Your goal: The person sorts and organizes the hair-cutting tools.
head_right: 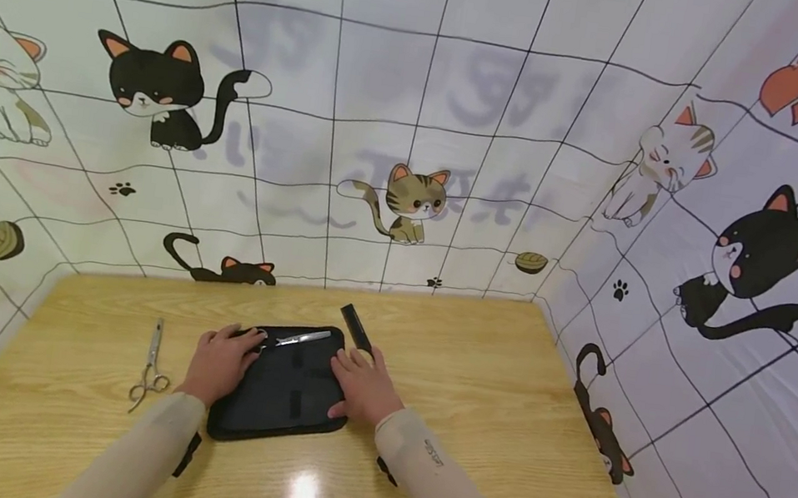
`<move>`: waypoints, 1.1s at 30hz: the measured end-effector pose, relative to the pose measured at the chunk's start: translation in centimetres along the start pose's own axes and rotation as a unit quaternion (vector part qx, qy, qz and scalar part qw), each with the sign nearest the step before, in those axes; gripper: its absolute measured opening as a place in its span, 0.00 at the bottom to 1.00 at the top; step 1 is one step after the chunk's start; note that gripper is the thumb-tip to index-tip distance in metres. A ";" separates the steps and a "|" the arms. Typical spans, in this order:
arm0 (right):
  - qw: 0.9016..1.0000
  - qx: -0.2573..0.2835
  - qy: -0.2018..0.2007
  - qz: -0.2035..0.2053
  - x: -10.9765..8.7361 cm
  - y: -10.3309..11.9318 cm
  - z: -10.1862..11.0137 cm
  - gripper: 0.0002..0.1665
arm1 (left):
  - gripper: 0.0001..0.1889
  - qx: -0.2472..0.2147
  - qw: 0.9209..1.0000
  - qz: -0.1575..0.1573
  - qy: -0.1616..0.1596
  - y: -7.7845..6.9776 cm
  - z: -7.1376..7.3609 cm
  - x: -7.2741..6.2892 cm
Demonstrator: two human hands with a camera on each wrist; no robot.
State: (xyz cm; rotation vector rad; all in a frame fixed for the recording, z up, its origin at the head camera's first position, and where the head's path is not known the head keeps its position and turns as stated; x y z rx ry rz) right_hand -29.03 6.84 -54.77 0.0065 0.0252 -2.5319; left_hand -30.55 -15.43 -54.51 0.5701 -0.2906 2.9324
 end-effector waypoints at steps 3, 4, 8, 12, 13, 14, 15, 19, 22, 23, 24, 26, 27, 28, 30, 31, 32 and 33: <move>1.000 0.003 0.001 0.000 -0.1 0.1 -0.1 0.53 | 0.20 -0.005 1.000 -0.002 -0.008 0.2 -0.1 -0.1; 1.000 0.003 -0.001 0.001 -0.2 0.1 -0.1 0.53 | 0.20 -0.008 1.000 -0.003 -0.011 0.3 0.0 -0.2; 1.000 0.008 -0.001 0.003 -0.2 0.3 0.0 0.52 | 0.21 -0.022 1.000 -0.006 -0.009 0.7 0.1 -0.3; 1.000 0.016 0.001 -0.001 -0.3 0.2 0.0 0.52 | 0.22 -0.029 0.999 -0.022 0.005 0.9 0.3 -0.3; 1.000 0.017 0.001 -0.001 -0.3 0.2 0.0 0.52 | 0.22 -0.030 0.999 -0.026 0.008 1.0 0.4 -0.3; 1.000 0.018 0.001 -0.002 -0.3 0.1 0.0 0.52 | 0.22 -0.030 0.999 -0.030 0.011 1.0 0.5 -0.2; 1.000 0.019 0.000 -0.003 -0.3 0.1 0.0 0.52 | 0.22 -0.030 0.999 -0.033 0.015 1.1 0.6 -0.2; 1.000 0.024 -0.001 -0.005 -0.3 -0.1 0.0 0.52 | 0.21 -0.044 0.998 -0.034 0.030 1.4 1.0 -0.2; 1.000 0.031 0.000 -0.006 -0.3 -0.2 0.1 0.52 | 0.22 -0.047 0.998 -0.032 0.041 1.6 1.3 -0.3; 0.999 0.033 -0.001 -0.006 -0.4 -0.2 0.1 0.52 | 0.22 -0.044 0.998 -0.032 0.043 1.7 1.3 -0.3; 0.999 0.035 0.000 -0.006 -0.4 -0.2 0.1 0.52 | 0.22 -0.043 0.997 -0.032 0.047 1.8 1.3 -0.4; 0.999 0.036 0.001 -0.007 -0.4 -0.2 0.2 0.52 | 0.22 -0.043 0.997 -0.032 0.050 2.0 1.3 -0.5; 0.999 0.036 0.001 -0.007 -0.4 -0.2 0.2 0.52 | 0.23 -0.044 0.997 -0.032 0.051 2.2 1.3 -0.6; 0.999 0.036 0.002 -0.007 -0.4 -0.2 0.2 0.52 | 0.22 -0.047 0.997 -0.031 0.051 2.3 1.3 -0.6; 0.999 0.034 0.002 -0.005 -0.4 -0.2 0.3 0.52 | 0.22 -0.053 0.997 -0.029 0.046 2.6 1.3 -0.7; 0.999 0.034 0.003 -0.004 -0.4 -0.2 0.3 0.52 | 0.21 -0.053 0.997 -0.029 0.041 2.8 1.4 -0.7; 0.999 0.033 0.004 -0.002 -0.4 -0.2 0.3 0.52 | 0.20 -0.054 0.997 -0.028 0.037 3.0 1.5 -0.7; 0.999 0.033 0.004 -0.001 -0.3 -0.2 0.3 0.52 | 0.19 -0.054 0.998 -0.028 0.033 3.2 1.7 -0.7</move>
Point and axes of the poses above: each hand's wrist, its own x-axis towards the middle knuckle, its own z-axis out of the back of the hand, y = z × x, the point moved 7 cm from there along x, towards the middle knuckle, and after that the axes turned 12 degrees about -y, right-handed, at the moved point
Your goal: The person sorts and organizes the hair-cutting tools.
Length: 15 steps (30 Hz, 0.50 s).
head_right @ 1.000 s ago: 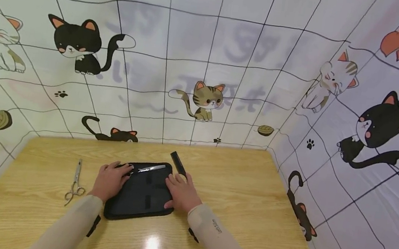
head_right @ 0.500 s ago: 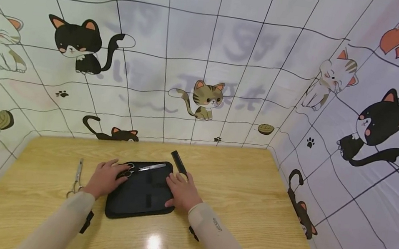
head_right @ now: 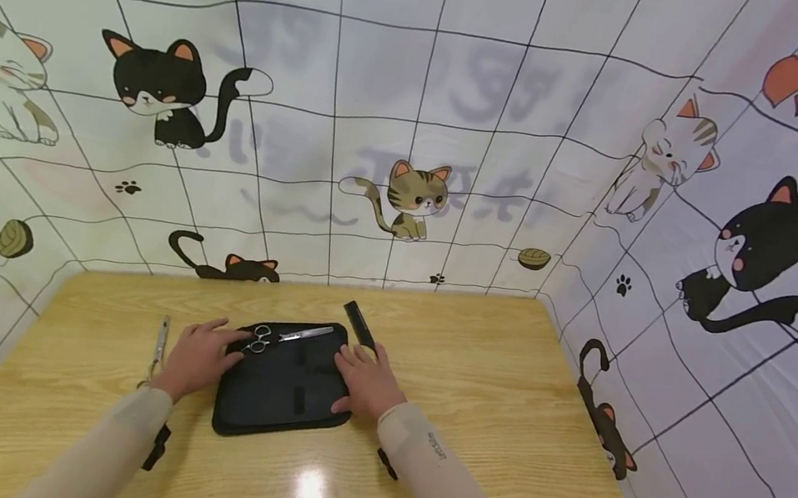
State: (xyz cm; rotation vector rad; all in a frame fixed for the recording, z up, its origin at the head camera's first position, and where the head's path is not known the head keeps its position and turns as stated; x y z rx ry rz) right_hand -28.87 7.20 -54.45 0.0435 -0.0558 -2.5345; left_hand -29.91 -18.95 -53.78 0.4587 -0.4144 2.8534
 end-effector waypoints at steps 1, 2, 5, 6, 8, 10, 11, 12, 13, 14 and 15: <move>1.000 -0.002 0.001 0.000 0.0 0.0 0.1 0.52 | 0.18 0.000 1.000 0.001 -0.005 0.2 0.2 0.0; 1.000 -0.003 0.001 0.001 0.1 0.0 0.1 0.52 | 0.17 0.001 1.000 0.000 -0.010 0.4 0.5 0.0; 1.000 0.000 0.003 -0.002 0.1 0.0 0.3 0.52 | 0.15 0.002 1.000 0.000 -0.020 1.2 1.6 -0.1; 1.000 0.002 0.003 -0.002 0.1 0.0 0.3 0.52 | 0.14 0.004 1.000 -0.001 -0.023 1.5 2.0 -0.2; 1.000 0.003 0.001 -0.002 0.2 0.0 0.3 0.51 | 0.13 0.011 1.000 -0.006 -0.026 2.2 2.6 -0.4; 1.000 0.004 -0.001 -0.001 0.2 -0.1 0.3 0.51 | 0.12 0.018 0.999 -0.011 -0.032 3.0 3.2 -0.7; 1.000 0.006 -0.002 0.000 0.2 -0.1 0.2 0.50 | 0.12 0.022 0.999 -0.013 -0.036 3.4 3.6 -0.9; 1.000 0.009 -0.004 0.000 0.3 -0.2 0.2 0.50 | 0.12 0.024 0.999 -0.011 -0.039 3.8 3.9 -1.0; 1.000 0.012 -0.005 0.000 0.3 -0.2 0.2 0.49 | 0.12 0.024 0.999 -0.011 -0.043 4.2 4.2 -1.2; 1.000 0.014 -0.007 0.002 0.3 -0.3 0.1 0.48 | 0.12 0.024 0.999 -0.010 -0.048 4.5 4.6 -1.3; 1.000 0.018 -0.009 0.003 0.3 -0.3 0.1 0.46 | 0.12 0.024 0.998 -0.006 -0.051 4.8 5.0 -1.4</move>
Point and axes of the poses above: each hand's wrist, its own x-axis towards the middle knuckle, its own z-axis out of the back of the hand, y = z × x, the point moved 7 cm from there along x, towards the middle knuckle, and after that the axes turned 12 degrees about -y, right-handed, at the moved point
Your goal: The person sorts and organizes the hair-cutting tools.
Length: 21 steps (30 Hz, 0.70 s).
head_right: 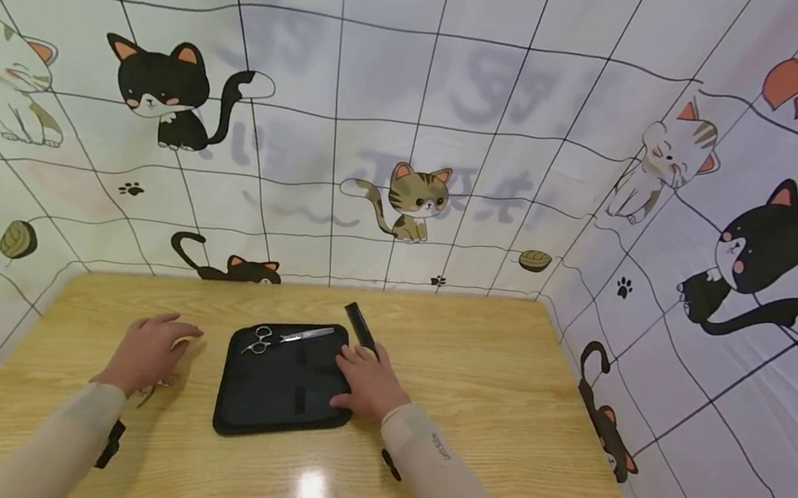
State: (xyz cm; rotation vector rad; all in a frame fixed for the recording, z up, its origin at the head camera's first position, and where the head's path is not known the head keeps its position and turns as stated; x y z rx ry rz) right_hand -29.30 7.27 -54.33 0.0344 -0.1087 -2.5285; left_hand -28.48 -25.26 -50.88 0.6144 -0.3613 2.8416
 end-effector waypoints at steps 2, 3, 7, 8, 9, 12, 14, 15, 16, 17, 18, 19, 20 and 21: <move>1.000 0.010 -0.006 0.001 0.0 0.0 0.1 0.44 | 0.14 0.000 1.000 0.007 0.004 0.6 0.5 -0.3; 1.000 0.014 -0.010 0.001 0.0 -0.1 0.2 0.43 | 0.15 0.000 1.000 0.009 0.006 0.8 0.7 -0.4; 0.999 0.021 -0.026 -0.001 0.0 -0.2 0.6 0.39 | 0.17 0.002 1.000 0.013 0.018 1.6 1.3 -1.1; 0.999 0.019 -0.030 -0.001 0.0 -0.3 0.7 0.39 | 0.17 0.004 1.000 0.012 0.017 1.8 1.5 -1.2; 0.999 0.015 -0.034 -0.001 0.0 -0.4 0.7 0.38 | 0.17 0.006 1.000 0.011 0.015 2.0 1.6 -1.4; 0.999 0.004 -0.048 0.000 -0.2 -0.9 0.9 0.37 | 0.18 0.018 1.000 0.003 0.009 2.6 1.8 -2.0; 0.998 -0.002 -0.064 0.002 -0.3 -1.2 1.0 0.36 | 0.20 0.022 1.000 0.000 0.010 2.9 1.8 -2.5; 0.997 -0.005 -0.072 0.003 -0.4 -1.4 1.1 0.35 | 0.20 0.021 1.000 -0.004 0.009 3.0 1.8 -2.8; 0.997 -0.005 -0.080 0.003 -0.5 -1.5 1.2 0.35 | 0.20 0.022 1.000 -0.010 0.009 3.0 1.8 -3.0; 0.996 -0.006 -0.086 0.003 -0.6 -1.7 1.2 0.35 | 0.20 0.021 1.000 -0.017 0.008 3.0 1.7 -3.2; 0.996 -0.008 -0.094 0.005 -0.8 -1.9 1.2 0.35 | 0.20 0.023 0.999 -0.026 0.006 2.9 1.7 -3.4; 0.995 -0.011 -0.100 0.006 -0.9 -2.0 1.2 0.35 | 0.19 0.025 0.999 -0.035 0.005 2.9 1.7 -3.6; 0.995 -0.011 -0.104 0.007 -1.0 -2.1 1.3 0.35 | 0.19 0.028 0.999 -0.046 0.004 2.8 1.6 -3.8; 0.994 -0.010 -0.105 0.007 -1.1 -2.2 1.2 0.35 | 0.18 0.031 0.998 -0.057 0.004 2.8 1.5 -4.0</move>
Point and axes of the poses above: each hand's wrist, its own x-axis towards the middle knuckle, its own z-axis out of the back of the hand, y = z × x, the point moved 7 cm from there along x, towards the middle knuckle, and after that the axes turned 12 degrees about -y, right-handed, at the moved point
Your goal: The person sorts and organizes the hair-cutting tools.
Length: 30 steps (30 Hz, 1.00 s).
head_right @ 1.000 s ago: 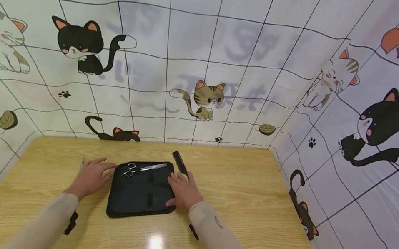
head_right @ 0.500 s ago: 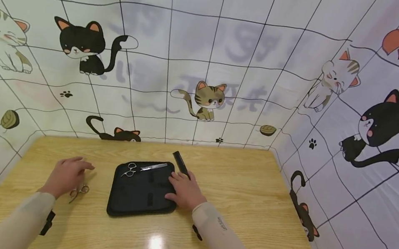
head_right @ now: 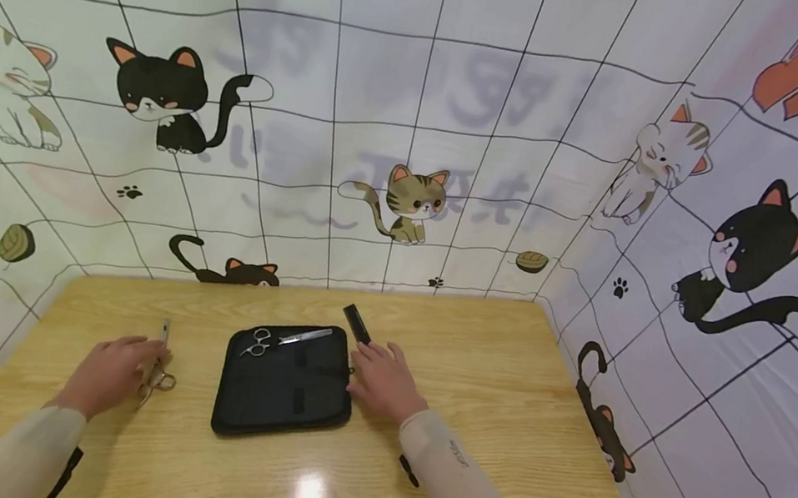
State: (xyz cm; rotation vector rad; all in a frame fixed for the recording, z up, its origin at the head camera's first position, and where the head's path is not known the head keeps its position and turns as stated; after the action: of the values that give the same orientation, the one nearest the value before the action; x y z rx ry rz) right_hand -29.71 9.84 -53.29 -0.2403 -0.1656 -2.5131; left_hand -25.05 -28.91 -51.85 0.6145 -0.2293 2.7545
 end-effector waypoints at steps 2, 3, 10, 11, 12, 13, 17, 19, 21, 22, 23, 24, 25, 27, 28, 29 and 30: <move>1.000 0.006 -0.004 -0.001 -0.2 -0.2 0.0 0.35 | 0.18 0.004 1.000 -0.012 0.003 0.0 -0.3 -0.4; 1.000 0.010 -0.004 -0.001 -0.3 -0.2 -0.1 0.35 | 0.18 0.004 1.000 -0.015 0.006 0.0 -0.5 -0.6; 1.000 0.020 -0.004 -0.007 -0.8 -0.7 -0.1 0.36 | 0.17 -0.002 1.000 -0.014 0.022 0.4 -1.2 -1.3; 1.000 0.020 -0.006 -0.008 -0.9 -0.8 -0.1 0.36 | 0.18 -0.003 1.000 -0.015 0.020 0.3 -1.1 -1.3; 1.000 0.019 -0.007 -0.008 -0.9 -0.9 -0.1 0.36 | 0.18 -0.004 1.000 -0.017 0.019 0.3 -1.1 -1.3; 1.000 0.018 -0.008 -0.009 -0.9 -1.0 -0.1 0.36 | 0.18 -0.005 1.000 -0.018 0.018 0.3 -1.1 -1.3; 1.000 0.021 -0.006 -0.014 -0.9 -1.4 -0.3 0.36 | 0.16 -0.008 1.000 -0.007 0.020 0.2 -1.0 -1.2; 1.000 0.021 -0.004 -0.017 -1.0 -1.6 -0.3 0.36 | 0.14 -0.009 1.000 -0.001 0.021 0.2 -1.0 -1.1; 1.000 0.015 -0.001 -0.018 -1.0 -1.7 -0.4 0.36 | 0.12 -0.007 1.000 0.002 0.016 0.2 -0.9 -1.0; 1.000 0.015 -0.002 -0.020 -1.0 -1.8 -0.3 0.36 | 0.11 -0.005 1.000 0.001 0.014 0.2 -0.9 -0.9; 1.000 0.013 -0.004 -0.021 -1.1 -1.9 -0.3 0.36 | 0.11 -0.003 1.000 -0.001 0.010 0.1 -0.8 -0.9; 1.000 0.012 -0.006 -0.022 -1.1 -1.9 -0.3 0.36 | 0.11 -0.003 1.000 -0.001 0.005 0.1 -0.8 -0.8; 1.000 0.010 -0.007 -0.023 -1.1 -1.9 -0.2 0.36 | 0.11 -0.003 1.000 -0.001 -0.001 0.1 -0.7 -0.8; 1.000 0.012 -0.008 -0.024 -1.1 -2.0 -0.2 0.36 | 0.10 -0.005 1.000 -0.001 -0.012 0.0 -0.7 -0.8; 1.000 0.014 -0.009 -0.024 -1.1 -2.0 -0.1 0.36 | 0.10 -0.006 1.000 0.000 -0.019 0.0 -0.7 -0.8; 1.000 0.014 -0.010 -0.023 -1.1 -1.9 -0.1 0.36 | 0.10 -0.010 1.000 0.002 -0.025 0.0 -0.7 -0.8; 1.000 0.015 -0.010 -0.023 -1.1 -1.9 0.0 0.36 | 0.10 -0.012 0.999 0.003 -0.029 0.0 -0.7 -0.8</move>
State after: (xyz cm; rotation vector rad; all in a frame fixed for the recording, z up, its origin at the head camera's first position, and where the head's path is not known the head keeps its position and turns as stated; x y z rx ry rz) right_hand -29.94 12.01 -53.68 -0.2525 -0.2201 -2.5522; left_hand -24.61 -28.93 -52.82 0.6901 -0.2780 2.7376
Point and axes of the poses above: each hand's wrist, its own x-axis towards the middle knuckle, its own z-axis out of the back of the hand, y = z × x, the point moved 7 cm from there along x, towards the middle knuckle, and after that the axes turned 12 degrees about -y, right-handed, at the moved point
